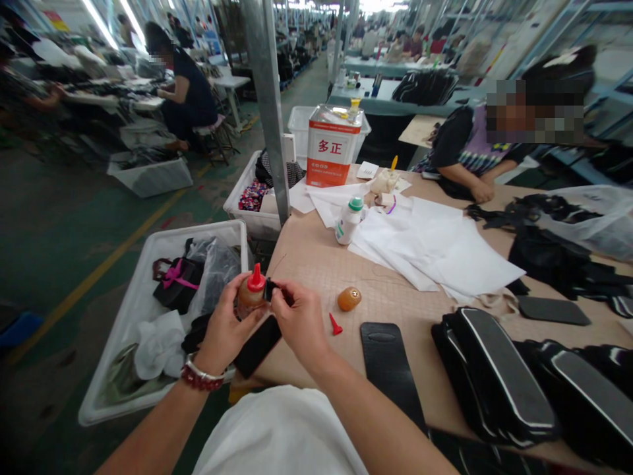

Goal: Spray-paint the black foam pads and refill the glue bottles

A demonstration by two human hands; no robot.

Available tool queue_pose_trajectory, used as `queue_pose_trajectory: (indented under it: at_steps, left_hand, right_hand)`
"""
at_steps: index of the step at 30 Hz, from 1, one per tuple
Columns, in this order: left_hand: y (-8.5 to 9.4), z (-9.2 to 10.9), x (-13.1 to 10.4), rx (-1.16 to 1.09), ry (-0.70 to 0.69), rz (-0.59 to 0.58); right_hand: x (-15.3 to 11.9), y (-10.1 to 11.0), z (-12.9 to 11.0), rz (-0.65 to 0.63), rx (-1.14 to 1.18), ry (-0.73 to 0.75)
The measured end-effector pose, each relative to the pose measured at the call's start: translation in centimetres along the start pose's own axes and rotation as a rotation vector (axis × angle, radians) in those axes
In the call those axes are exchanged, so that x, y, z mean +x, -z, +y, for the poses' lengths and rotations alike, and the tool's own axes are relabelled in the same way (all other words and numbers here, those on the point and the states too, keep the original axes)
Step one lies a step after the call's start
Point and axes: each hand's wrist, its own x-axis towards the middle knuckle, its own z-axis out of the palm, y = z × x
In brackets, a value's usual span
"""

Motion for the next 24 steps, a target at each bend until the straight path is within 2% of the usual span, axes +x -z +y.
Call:
queue_pose_trajectory:
  at_steps: [6, 15, 17, 19, 22, 24]
  left_hand:
    - [-0.5, -0.6, -0.2, 0.072, -0.079, 0.030]
    - [-1.6, -1.4, 0.2, 0.029, -0.051, 0.126]
    - [-1.7, -1.6, 0.3, -0.002, -0.079, 0.114]
    - [-1.7, -1.8, 0.4, -0.033, -0.114, 0.093]
    - [-1.8, -2.1, 0.5, -0.057, -0.100, 0.073]
    - [-1.8, -2.4, 0.7, -0.050, -0.043, 0.061]
  right_hand:
    - [-0.3, -0.9, -0.2, 0.034, -0.014, -0.009]
    - [-1.4, -2.8, -0.6, 0.061, 0.056, -0.067]
    - [-1.6, -3.3, -0.5, 0.011, 0.145, -0.111]
    - [-1.7, -3.3, -0.6, -0.052, 0.314, -0.220]
    - [-1.4, -1.9, -0.9, -0.117, 0.638, -0.414]
    - [-1.0, -0.4, -1.3, -0.133, 0.818, -0.482]
